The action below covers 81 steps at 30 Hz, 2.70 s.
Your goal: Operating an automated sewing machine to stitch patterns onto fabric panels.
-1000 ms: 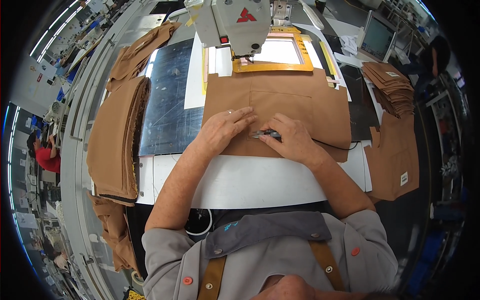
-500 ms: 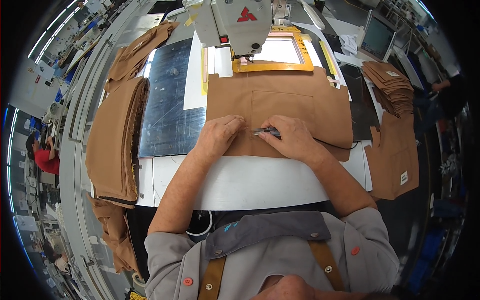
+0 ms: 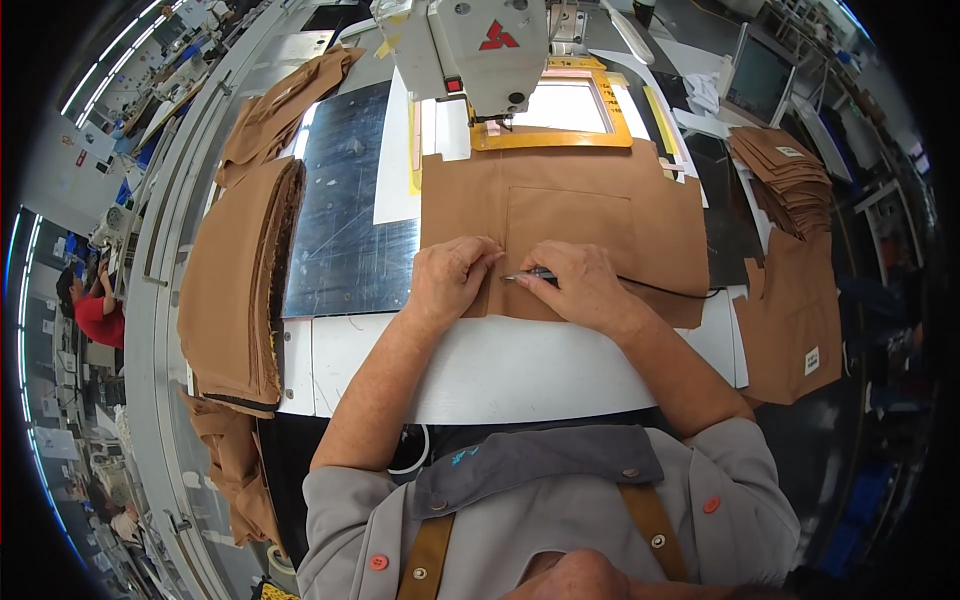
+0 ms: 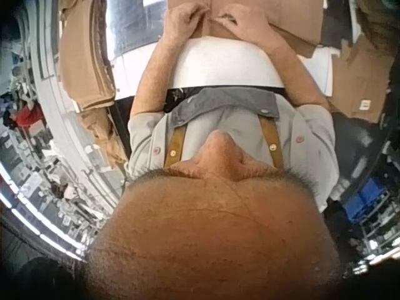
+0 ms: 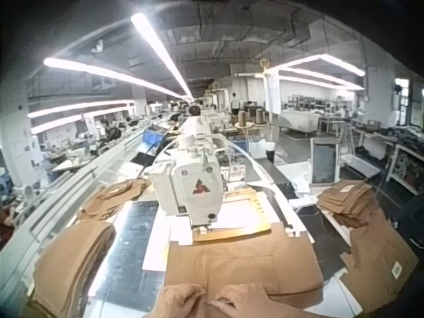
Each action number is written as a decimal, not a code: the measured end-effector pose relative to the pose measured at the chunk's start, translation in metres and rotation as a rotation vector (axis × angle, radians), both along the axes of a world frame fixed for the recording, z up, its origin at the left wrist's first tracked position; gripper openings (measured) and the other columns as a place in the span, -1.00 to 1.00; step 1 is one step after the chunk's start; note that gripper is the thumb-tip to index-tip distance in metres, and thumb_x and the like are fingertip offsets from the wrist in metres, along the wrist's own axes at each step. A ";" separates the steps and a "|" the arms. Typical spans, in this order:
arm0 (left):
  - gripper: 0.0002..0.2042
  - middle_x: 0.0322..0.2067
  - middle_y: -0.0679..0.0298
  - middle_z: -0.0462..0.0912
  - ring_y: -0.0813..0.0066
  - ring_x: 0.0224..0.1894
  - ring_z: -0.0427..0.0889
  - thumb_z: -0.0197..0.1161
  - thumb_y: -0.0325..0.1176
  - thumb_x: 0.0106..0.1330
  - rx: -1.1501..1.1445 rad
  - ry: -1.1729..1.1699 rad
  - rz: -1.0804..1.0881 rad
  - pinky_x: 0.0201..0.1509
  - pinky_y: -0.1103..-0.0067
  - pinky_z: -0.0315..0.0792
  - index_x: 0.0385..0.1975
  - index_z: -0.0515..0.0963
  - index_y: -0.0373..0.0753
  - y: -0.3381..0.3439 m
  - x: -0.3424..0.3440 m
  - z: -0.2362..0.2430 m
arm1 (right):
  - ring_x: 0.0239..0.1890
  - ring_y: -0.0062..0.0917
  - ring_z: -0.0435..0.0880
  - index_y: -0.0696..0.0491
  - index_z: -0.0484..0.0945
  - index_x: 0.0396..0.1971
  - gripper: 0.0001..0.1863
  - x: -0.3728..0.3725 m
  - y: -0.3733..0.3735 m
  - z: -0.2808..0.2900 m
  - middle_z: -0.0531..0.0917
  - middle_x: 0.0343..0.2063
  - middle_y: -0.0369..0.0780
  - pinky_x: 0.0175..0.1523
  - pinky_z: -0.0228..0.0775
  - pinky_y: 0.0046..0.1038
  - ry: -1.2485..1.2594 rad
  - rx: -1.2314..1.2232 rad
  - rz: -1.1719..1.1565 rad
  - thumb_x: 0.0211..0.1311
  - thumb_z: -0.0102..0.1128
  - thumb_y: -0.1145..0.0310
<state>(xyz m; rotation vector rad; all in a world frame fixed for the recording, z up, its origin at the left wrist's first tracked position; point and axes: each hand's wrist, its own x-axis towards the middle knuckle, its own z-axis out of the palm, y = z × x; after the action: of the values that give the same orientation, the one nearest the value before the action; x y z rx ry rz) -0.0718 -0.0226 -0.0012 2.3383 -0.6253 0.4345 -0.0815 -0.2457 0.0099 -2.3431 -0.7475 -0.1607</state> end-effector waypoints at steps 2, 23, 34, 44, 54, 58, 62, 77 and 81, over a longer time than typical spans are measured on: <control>-0.95 -0.29 0.22 0.78 0.35 -0.30 0.78 0.39 -0.49 0.23 -0.019 0.065 0.049 -0.25 0.52 0.63 -0.33 0.68 -0.25 0.002 0.000 -0.003 | -0.33 -0.26 0.70 0.02 0.64 -0.30 -0.79 -0.001 -0.002 0.002 0.70 -0.36 -0.21 -0.23 0.49 -0.26 0.009 0.006 0.004 0.22 0.35 0.20; -0.81 -0.47 0.34 0.56 0.58 -0.42 0.58 0.17 -0.25 0.52 -0.929 0.337 -0.191 -0.09 0.52 0.59 -0.28 0.35 -0.18 0.023 0.070 0.015 | -0.19 -0.27 0.72 0.09 0.62 -0.15 -0.71 0.041 -0.230 -0.014 0.72 -0.26 -0.13 -0.12 0.51 -0.31 -0.115 -0.028 -0.769 0.35 0.24 0.17; -0.85 -0.56 -0.05 0.54 -0.06 -0.55 0.51 0.27 -0.50 0.35 0.111 -0.062 0.371 -0.46 0.29 0.37 -0.37 0.40 -0.34 0.096 0.002 0.043 | -0.20 -0.25 0.72 0.07 0.62 -0.16 -0.73 0.039 -0.231 -0.017 0.72 -0.23 -0.16 -0.13 0.52 -0.30 -0.221 -0.040 -0.750 0.35 0.25 0.17; -0.80 -0.58 0.15 0.69 0.46 -0.56 0.64 0.30 -0.72 0.03 0.162 0.795 0.715 -0.42 0.54 0.53 -0.31 0.63 -0.41 0.210 -0.202 0.103 | -0.15 -0.26 0.72 0.11 0.61 -0.11 -0.69 0.043 -0.255 -0.013 0.71 -0.16 -0.12 -0.09 0.54 -0.27 -0.275 -0.053 -0.816 0.33 0.27 0.18; -0.56 -0.20 0.18 0.73 0.15 -0.05 0.69 0.45 -0.63 -0.02 0.412 0.306 0.448 0.03 0.33 0.54 -0.06 0.59 -0.27 0.182 -0.172 0.070 | -0.11 -0.27 0.71 0.05 0.66 -0.12 -0.70 0.070 -0.281 0.028 0.70 -0.14 -0.19 -0.04 0.54 -0.25 -0.247 -0.246 -0.874 0.25 0.32 0.19; -0.56 0.07 0.12 0.64 0.08 0.17 0.56 0.51 -0.48 0.04 0.288 0.241 0.326 0.23 0.28 0.42 -0.03 0.58 -0.27 0.093 -0.112 0.073 | -0.08 -0.19 0.69 0.04 0.68 -0.12 -0.74 0.091 -0.283 0.033 0.68 -0.14 -0.13 -0.01 0.53 -0.20 -0.253 -0.297 -0.836 0.24 0.28 0.26; -0.36 0.25 0.06 0.50 0.03 0.26 0.48 0.58 -0.33 -0.01 0.245 0.138 0.071 0.34 0.22 0.31 0.14 0.50 -0.23 0.045 -0.072 0.045 | 0.00 -0.14 0.64 0.07 0.63 0.00 -0.70 0.115 -0.279 0.007 0.65 -0.08 -0.09 0.07 0.50 -0.19 -0.155 -0.367 -0.765 0.30 0.17 0.33; -0.47 0.17 0.07 0.61 0.17 0.27 0.54 0.30 -0.58 0.08 0.442 -0.068 0.064 0.33 0.21 0.22 0.15 0.59 -0.14 -0.002 -0.054 0.008 | -0.01 -0.27 0.56 0.10 0.66 -0.19 -0.48 -0.012 -0.199 0.003 0.57 -0.15 -0.14 0.09 0.34 -0.14 -0.080 -0.443 -0.726 0.25 0.26 -0.12; -0.57 0.10 0.08 0.65 0.19 0.18 0.60 0.31 -0.55 0.10 0.494 -0.091 0.066 0.27 0.27 0.30 0.03 0.67 -0.15 -0.007 -0.066 0.018 | -0.01 -0.30 0.56 0.07 0.62 -0.22 -0.70 -0.003 -0.182 -0.012 0.57 -0.17 -0.17 0.03 0.36 -0.17 -0.205 -0.310 -0.662 0.23 0.33 0.14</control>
<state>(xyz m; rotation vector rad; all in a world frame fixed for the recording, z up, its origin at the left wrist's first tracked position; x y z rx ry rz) -0.1379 -0.0294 0.0164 2.8258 -0.7692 0.4581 -0.0847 -0.4279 -0.0021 -2.8259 -0.0540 -0.6141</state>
